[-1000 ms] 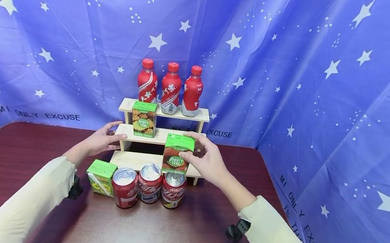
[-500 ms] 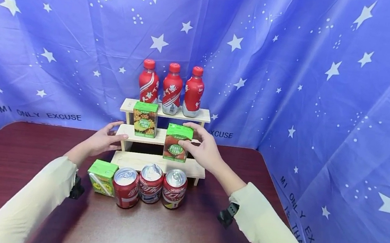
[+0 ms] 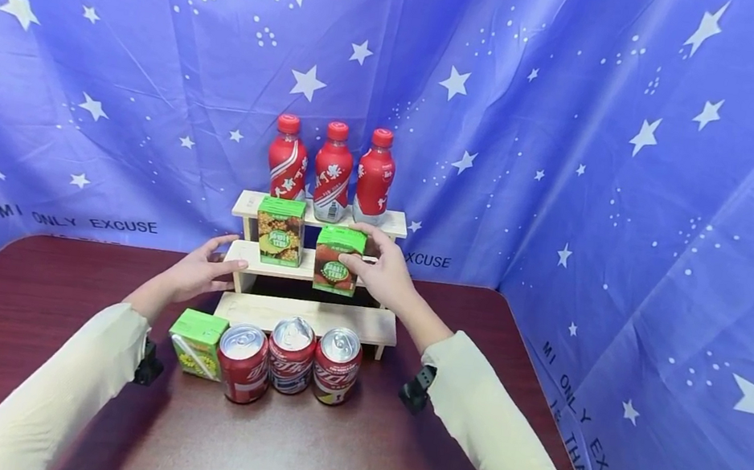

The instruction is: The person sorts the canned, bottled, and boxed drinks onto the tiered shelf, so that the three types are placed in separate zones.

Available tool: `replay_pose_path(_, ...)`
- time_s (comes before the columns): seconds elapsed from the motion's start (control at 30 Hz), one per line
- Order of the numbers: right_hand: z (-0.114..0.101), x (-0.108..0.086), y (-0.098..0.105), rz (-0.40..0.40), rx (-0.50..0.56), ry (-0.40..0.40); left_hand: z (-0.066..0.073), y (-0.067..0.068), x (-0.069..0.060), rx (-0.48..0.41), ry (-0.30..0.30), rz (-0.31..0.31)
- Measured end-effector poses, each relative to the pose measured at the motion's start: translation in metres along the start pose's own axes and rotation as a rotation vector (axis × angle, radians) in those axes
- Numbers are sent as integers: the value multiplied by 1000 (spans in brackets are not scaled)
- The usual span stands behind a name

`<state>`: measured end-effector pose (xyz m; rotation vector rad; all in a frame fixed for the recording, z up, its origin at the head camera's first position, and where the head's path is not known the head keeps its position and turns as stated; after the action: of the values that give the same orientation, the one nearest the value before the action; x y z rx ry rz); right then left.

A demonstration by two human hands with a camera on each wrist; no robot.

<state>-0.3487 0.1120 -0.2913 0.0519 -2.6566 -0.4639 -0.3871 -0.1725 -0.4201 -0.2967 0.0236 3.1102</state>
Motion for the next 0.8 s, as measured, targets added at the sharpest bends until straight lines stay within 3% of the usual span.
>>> replay_pose_path(0.8,17,36,-22,48,11,-101,-1,-1,1,9,-28,-12)
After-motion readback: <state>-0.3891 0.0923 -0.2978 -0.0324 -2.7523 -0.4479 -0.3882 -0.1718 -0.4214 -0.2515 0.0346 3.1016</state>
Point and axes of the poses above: each hand's wrist, its own x-axis towards the middle knuckle, its own y-axis out of the back of the hand, z = x × y, the point moved 8 cm from there along x, towards the middle knuckle, and after that the axes turned 11 degrees about z, right-handed, at the moved point
